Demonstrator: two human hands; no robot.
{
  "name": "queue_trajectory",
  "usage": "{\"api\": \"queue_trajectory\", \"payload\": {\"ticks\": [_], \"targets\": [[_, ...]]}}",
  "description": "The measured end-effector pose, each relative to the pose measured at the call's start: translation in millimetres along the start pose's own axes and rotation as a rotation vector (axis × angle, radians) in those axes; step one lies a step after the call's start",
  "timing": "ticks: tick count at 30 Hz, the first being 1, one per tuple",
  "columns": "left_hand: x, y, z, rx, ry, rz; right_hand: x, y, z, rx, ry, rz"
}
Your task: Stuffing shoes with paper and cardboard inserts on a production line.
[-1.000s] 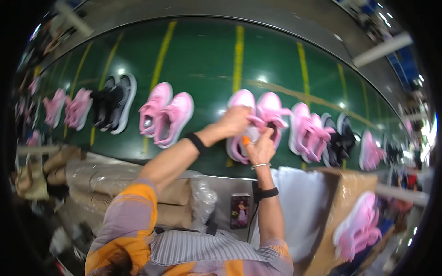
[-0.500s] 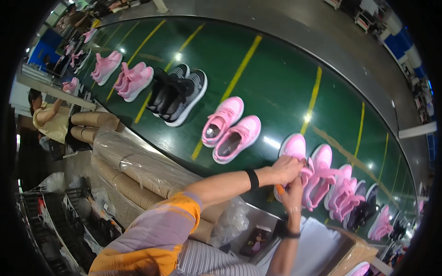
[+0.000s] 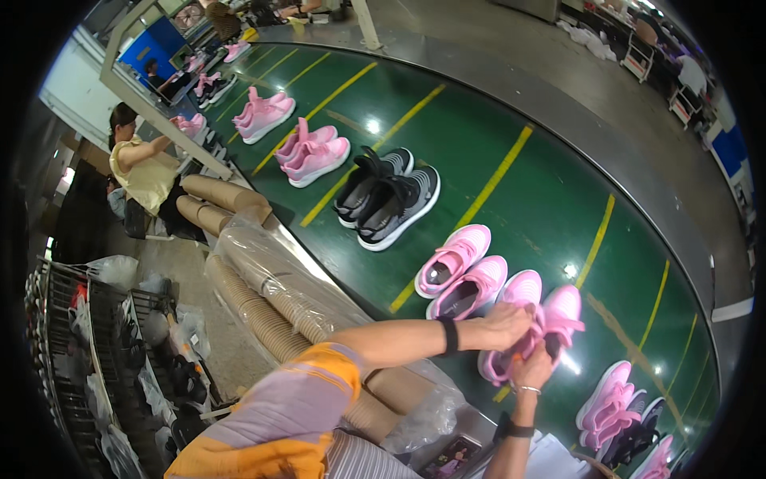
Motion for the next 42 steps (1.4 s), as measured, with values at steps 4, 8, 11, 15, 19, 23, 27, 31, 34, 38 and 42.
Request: {"api": "queue_trajectory", "payload": {"ticks": [4,8,11,15,19,23,27,31,34,38,42], "targets": [[-16,81,95,-0.045,-0.091,0.094,68,-25,-27,-0.009,-0.153,0.035],[-31,172,100,-0.194,0.071,-0.222,98,-18,-18,0.174,-0.348,0.181],[-50,241,70,-0.026,0.038,-0.368,98,30,24,-0.295,-0.340,0.459],[-52,300,24,0.121,-0.096,-0.435,77,113,55,-0.048,-0.502,0.318],[-47,303,10,0.138,-0.084,-0.333,89,199,20,0.333,-0.623,0.295],[-43,308,-1,0.192,-0.133,-0.249,125,234,-23,0.649,-1.000,0.111],[-38,310,0,0.038,-0.052,-0.279,137,230,-45,0.477,-1.178,0.223],[-33,304,-4,0.138,-0.019,-0.244,114,240,-59,0.332,-1.055,0.116],[-34,311,15,0.080,-0.003,-0.305,109,248,-5,0.209,-1.035,0.191],[-75,297,46,0.087,0.241,-0.428,123,274,88,0.334,-0.999,0.601],[-111,280,48,0.279,0.390,-0.430,92,299,126,0.142,-1.032,0.407]]}}
Point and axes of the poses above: each hand's wrist, its own y-axis away from the middle knuckle, its own z-axis out of the back of the hand, x = y × z, the point moved 4 cm from there along -y, towards the middle knuckle, and after that the axes turned 9 degrees about x, right-handed, at the moved point
